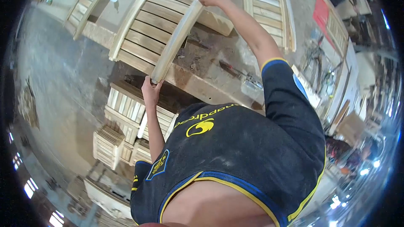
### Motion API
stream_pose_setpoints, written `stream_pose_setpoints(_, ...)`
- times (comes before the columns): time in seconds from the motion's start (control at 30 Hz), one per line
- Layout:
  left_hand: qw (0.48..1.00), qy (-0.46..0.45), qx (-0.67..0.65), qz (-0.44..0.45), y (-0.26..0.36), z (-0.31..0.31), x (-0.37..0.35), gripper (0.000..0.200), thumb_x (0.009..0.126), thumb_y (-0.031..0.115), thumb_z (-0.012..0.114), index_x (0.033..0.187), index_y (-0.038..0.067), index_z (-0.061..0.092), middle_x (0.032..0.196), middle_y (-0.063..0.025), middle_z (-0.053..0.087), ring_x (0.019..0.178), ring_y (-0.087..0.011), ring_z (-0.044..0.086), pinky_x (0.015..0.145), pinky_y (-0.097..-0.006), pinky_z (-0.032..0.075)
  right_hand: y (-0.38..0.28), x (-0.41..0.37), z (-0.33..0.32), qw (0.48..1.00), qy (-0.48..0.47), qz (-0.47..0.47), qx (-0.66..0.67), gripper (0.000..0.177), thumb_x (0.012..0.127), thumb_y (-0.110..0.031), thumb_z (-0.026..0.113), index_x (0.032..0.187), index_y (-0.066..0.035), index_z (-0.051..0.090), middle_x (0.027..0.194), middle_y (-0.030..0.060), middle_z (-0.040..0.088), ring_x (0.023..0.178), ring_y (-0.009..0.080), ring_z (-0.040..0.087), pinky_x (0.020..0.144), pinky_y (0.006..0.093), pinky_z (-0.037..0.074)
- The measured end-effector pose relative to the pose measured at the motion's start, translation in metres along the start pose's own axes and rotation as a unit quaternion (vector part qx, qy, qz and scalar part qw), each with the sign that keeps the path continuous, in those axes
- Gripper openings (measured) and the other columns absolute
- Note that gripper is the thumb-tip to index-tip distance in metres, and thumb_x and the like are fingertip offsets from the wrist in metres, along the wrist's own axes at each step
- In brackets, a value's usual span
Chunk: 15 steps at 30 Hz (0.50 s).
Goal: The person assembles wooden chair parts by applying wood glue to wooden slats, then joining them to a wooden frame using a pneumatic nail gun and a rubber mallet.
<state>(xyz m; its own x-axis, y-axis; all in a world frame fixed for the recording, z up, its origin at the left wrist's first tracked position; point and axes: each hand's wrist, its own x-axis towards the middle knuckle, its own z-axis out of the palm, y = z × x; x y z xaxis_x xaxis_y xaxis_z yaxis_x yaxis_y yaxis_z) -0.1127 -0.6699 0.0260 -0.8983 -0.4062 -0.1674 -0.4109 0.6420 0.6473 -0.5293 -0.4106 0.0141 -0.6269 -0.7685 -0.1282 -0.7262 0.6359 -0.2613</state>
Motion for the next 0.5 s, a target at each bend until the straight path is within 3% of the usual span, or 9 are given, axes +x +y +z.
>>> stream_pose_setpoints(0.13, 1.000, -0.012, -0.003, 0.025, 0.004, -0.003, 0.002, 0.039, 0.070, 0.020, 0.078, 0.088, -0.002, 0.051, 0.071, -0.0181, 0.058, 0.061, -0.0300, 0.058, 0.057, -0.0372, 0.046, 0.002, 0.001, 0.009, 1.000, 0.016, 0.008, -0.009, 0.029, 0.070, -0.005, 0.061, 0.098, -0.009, 0.057, 0.089, 0.0172, 0.064, 0.087, 0.0374, 0.061, 0.070, 0.0462, 0.049)
stream_pose_setpoints(0.2, 0.998, 0.005, -0.057, 0.013, 0.003, 0.001, -0.001, 0.041, 0.070, 0.022, 0.075, 0.089, -0.004, 0.050, 0.075, -0.0224, 0.056, 0.074, -0.0385, 0.058, 0.066, -0.0429, 0.046, 0.002, -0.003, 0.010, 0.999, 0.021, 0.022, -0.010, 0.027, 0.071, -0.006, 0.061, 0.098, -0.009, 0.057, 0.090, 0.0172, 0.064, 0.088, 0.0373, 0.061, 0.071, 0.0463, 0.049)
stream_pose_setpoints(0.23, 1.000, -0.002, -0.020, -0.001, -0.004, 0.005, 0.001, 0.046, 0.069, 0.022, 0.076, 0.099, -0.004, 0.052, 0.084, -0.0234, 0.057, 0.082, -0.0401, 0.057, 0.073, -0.0430, 0.046, -0.004, -0.004, 0.008, 0.999, 0.022, 0.031, -0.015, 0.026, 0.072, -0.007, 0.061, 0.098, -0.008, 0.057, 0.091, 0.0173, 0.064, 0.089, 0.0372, 0.061, 0.072, 0.0465, 0.049)
stream_pose_setpoints(0.27, 1.000, 0.003, -0.016, -0.007, 0.006, 0.002, -0.001, 0.046, 0.069, 0.022, 0.076, 0.099, -0.004, 0.052, 0.084, -0.0234, 0.057, 0.082, -0.0401, 0.057, 0.073, -0.0430, 0.046, -0.017, -0.009, -0.001, 0.999, 0.022, 0.024, -0.010, 0.026, 0.072, -0.007, 0.061, 0.098, -0.008, 0.057, 0.091, 0.0173, 0.064, 0.089, 0.0372, 0.061, 0.072, 0.0465, 0.049)
stream_pose_setpoints(0.33, 0.986, 0.130, 0.095, 0.035, 0.031, -0.006, -0.012, 0.056, 0.071, 0.024, 0.074, 0.115, -0.003, 0.050, 0.097, -0.0235, 0.057, 0.092, -0.0400, 0.056, 0.081, -0.0411, 0.045, -0.046, -0.028, -0.019, 0.979, 0.156, 0.127, -0.013, 0.022, 0.074, -0.008, 0.059, 0.095, -0.005, 0.057, 0.093, 0.0178, 0.064, 0.090, 0.0379, 0.060, 0.073, 0.0461, 0.049)
stream_pose_setpoints(0.4, 0.994, 0.112, -0.009, -0.014, 0.085, -0.031, -0.010, 0.068, 0.074, 0.029, 0.072, 0.127, -0.002, 0.043, 0.107, -0.0213, 0.056, 0.097, -0.0362, 0.055, 0.087, -0.0391, 0.044, -0.078, -0.053, -0.044, 0.955, 0.214, 0.145, 0.147, 0.043, 0.080, -0.009, 0.060, 0.121, -0.001, 0.053, 0.105, 0.0147, 0.064, 0.087, 0.0310, 0.063, 0.077, 0.0383, 0.050)
stream_pose_setpoints(0.43, 0.982, 0.061, -0.175, -0.044, 0.121, -0.045, -0.014, 0.070, 0.082, 0.039, 0.065, 0.131, -0.002, 0.038, 0.113, -0.0198, 0.055, 0.099, -0.0284, 0.055, 0.085, -0.0354, 0.044, -0.104, -0.074, -0.056, 0.904, 0.239, 0.117, 0.335, 0.036, 0.083, -0.010, 0.058, 0.117, 0.001, 0.055, 0.102, 0.0123, 0.064, 0.084, 0.0245, 0.062, 0.075, 0.0341, 0.049)
stream_pose_setpoints(0.47, 0.929, -0.018, -0.368, -0.043, 0.146, -0.053, -0.013, 0.067, 0.088, 0.044, 0.055, 0.135, 0.001, 0.034, 0.117, -0.0192, 0.054, 0.101, -0.0274, 0.055, 0.086, -0.0361, 0.044, -0.137, -0.100, -0.072, 0.817, 0.252, 0.095, 0.509, 0.030, 0.086, -0.010, 0.057, 0.113, 0.003, 0.058, 0.099, 0.0099, 0.064, 0.080, 0.0179, 0.062, 0.073, 0.0299, 0.049)
stream_pose_setpoints(0.5, 0.847, -0.079, -0.525, -0.027, 0.174, -0.060, -0.017, 0.067, 0.089, 0.048, 0.049, 0.136, 0.003, 0.033, 0.119, -0.0190, 0.053, 0.104, -0.0270, 0.054, 0.087, -0.0366, 0.044, -0.175, -0.130, -0.099, 0.794, 0.238, 0.061, 0.556, 0.025, 0.087, -0.009, 0.055, 0.109, 0.003, 0.059, 0.096, 0.0085, 0.064, 0.078, 0.0139, 0.060, 0.071, 0.0265, 0.048)
